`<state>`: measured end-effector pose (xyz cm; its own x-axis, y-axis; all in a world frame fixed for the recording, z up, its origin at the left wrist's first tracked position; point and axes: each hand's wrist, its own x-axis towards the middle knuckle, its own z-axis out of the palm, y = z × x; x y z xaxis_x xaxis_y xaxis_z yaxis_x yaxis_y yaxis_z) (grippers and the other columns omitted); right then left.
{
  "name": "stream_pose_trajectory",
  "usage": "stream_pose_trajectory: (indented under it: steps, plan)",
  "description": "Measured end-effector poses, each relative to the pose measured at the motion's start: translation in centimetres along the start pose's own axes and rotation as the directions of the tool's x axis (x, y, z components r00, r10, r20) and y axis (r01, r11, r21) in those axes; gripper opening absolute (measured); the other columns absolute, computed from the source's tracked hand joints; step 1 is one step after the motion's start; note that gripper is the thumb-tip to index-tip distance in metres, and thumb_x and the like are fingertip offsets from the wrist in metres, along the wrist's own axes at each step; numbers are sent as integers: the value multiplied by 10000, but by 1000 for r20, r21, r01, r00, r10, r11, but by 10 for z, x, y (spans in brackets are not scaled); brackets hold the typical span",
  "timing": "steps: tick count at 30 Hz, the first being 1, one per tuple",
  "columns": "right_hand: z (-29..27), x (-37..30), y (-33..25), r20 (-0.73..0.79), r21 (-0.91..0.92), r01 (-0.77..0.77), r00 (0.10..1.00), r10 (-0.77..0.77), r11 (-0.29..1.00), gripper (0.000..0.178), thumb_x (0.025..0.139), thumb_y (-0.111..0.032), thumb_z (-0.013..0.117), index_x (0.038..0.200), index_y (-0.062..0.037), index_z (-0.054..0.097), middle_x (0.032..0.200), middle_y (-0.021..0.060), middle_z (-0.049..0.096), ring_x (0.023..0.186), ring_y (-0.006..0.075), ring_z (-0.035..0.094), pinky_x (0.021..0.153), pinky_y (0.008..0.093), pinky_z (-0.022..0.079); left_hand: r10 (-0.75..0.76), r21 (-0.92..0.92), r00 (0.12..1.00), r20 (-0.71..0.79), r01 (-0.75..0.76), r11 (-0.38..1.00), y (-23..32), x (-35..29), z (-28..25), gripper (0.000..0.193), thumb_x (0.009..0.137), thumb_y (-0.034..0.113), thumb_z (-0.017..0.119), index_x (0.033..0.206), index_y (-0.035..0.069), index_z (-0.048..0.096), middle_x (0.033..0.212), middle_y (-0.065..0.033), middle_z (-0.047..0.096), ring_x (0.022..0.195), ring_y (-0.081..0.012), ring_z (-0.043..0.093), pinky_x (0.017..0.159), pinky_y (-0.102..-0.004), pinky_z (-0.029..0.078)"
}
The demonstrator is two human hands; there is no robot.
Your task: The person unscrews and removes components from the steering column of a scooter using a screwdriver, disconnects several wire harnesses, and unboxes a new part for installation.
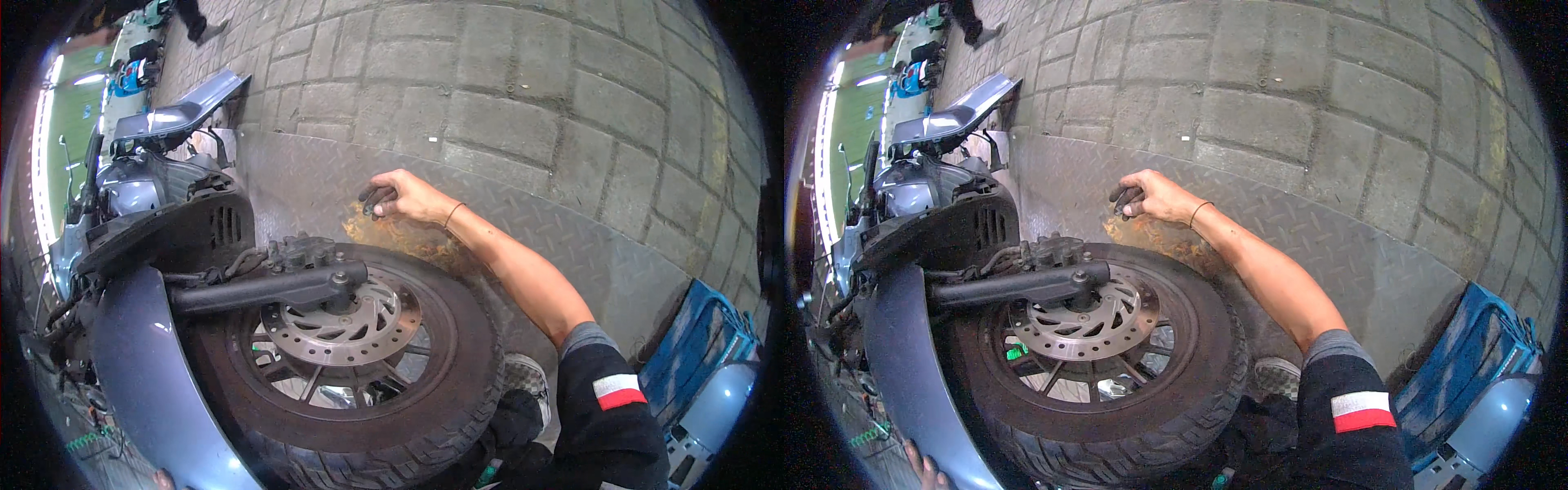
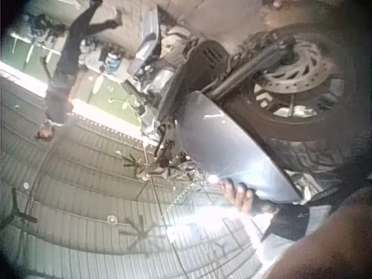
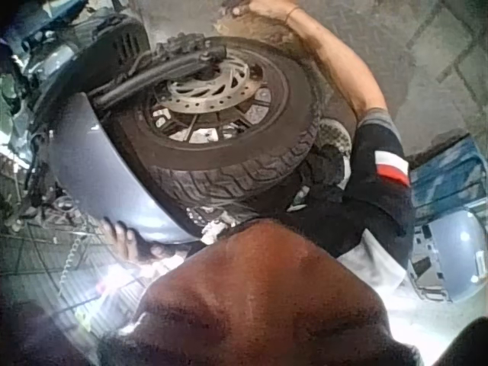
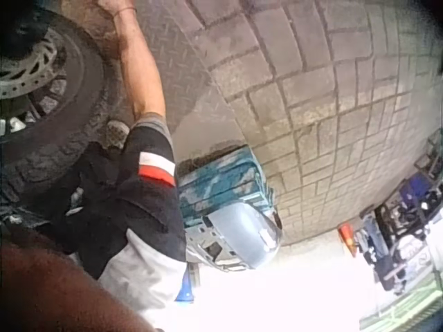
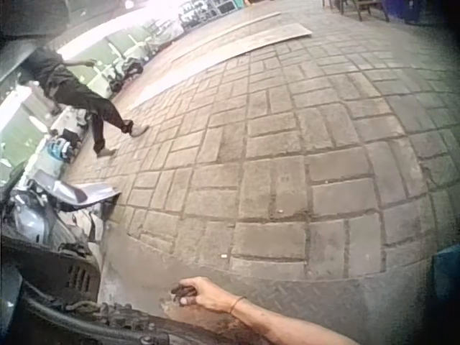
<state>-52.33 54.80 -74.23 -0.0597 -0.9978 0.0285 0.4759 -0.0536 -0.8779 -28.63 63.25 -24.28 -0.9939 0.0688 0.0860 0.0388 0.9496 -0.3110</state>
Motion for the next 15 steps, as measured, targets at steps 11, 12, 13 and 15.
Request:
stream_pose_trajectory:
  steps: [11, 12, 13, 15]
  plan:
    - [17, -26, -36, -186, -78, -136, 975, 119, 988, 207, 917, -152, 734, 1012, 30, 703, 879, 53, 713, 795, 137, 633, 707, 340, 512, -332, -57, 943, -29, 331, 942, 23, 7, 2, 529, 1004, 405, 476, 1151, -74, 646, 1151, -266, 686, 1154, -528, 632, 959, -666, 543]
    - [22, -28, -45, -200, -124, -90, 978, 64, 988, 215, 918, -156, 736, 1016, 32, 698, 881, 46, 702, 791, 147, 627, 705, 339, 508, -318, -41, 947, -48, 317, 948, 20, 16, -4, 512, 1014, 415, 481, 1133, -48, 665, 1090, -242, 710, 1111, -534, 649, 952, -672, 541]
    - [22, -33, -39, -289, -228, -43, 957, -25, 973, 220, 923, -162, 729, 1017, 34, 697, 885, 44, 694, 813, 154, 630, 734, 340, 514, -386, 33, 919, 81, 384, 923, 25, 37, -19, 442, 1027, 371, 492, 1106, -22, 678, 1029, -199, 722, 996, -452, 695, 929, -580, 560]
    - [3, -64, -66, -353, -234, -55, 935, -32, 971, 225, 944, -175, 688, 1028, 33, 702, 921, 53, 694, 872, 144, 628, 794, 323, 506, -453, -17, 875, 171, 463, 886, 22, 19, -13, 543, 914, 560, 627, 1140, 80, 739, 1146, -161, 742, 1216, -463, 636, 1069, -621, 418]
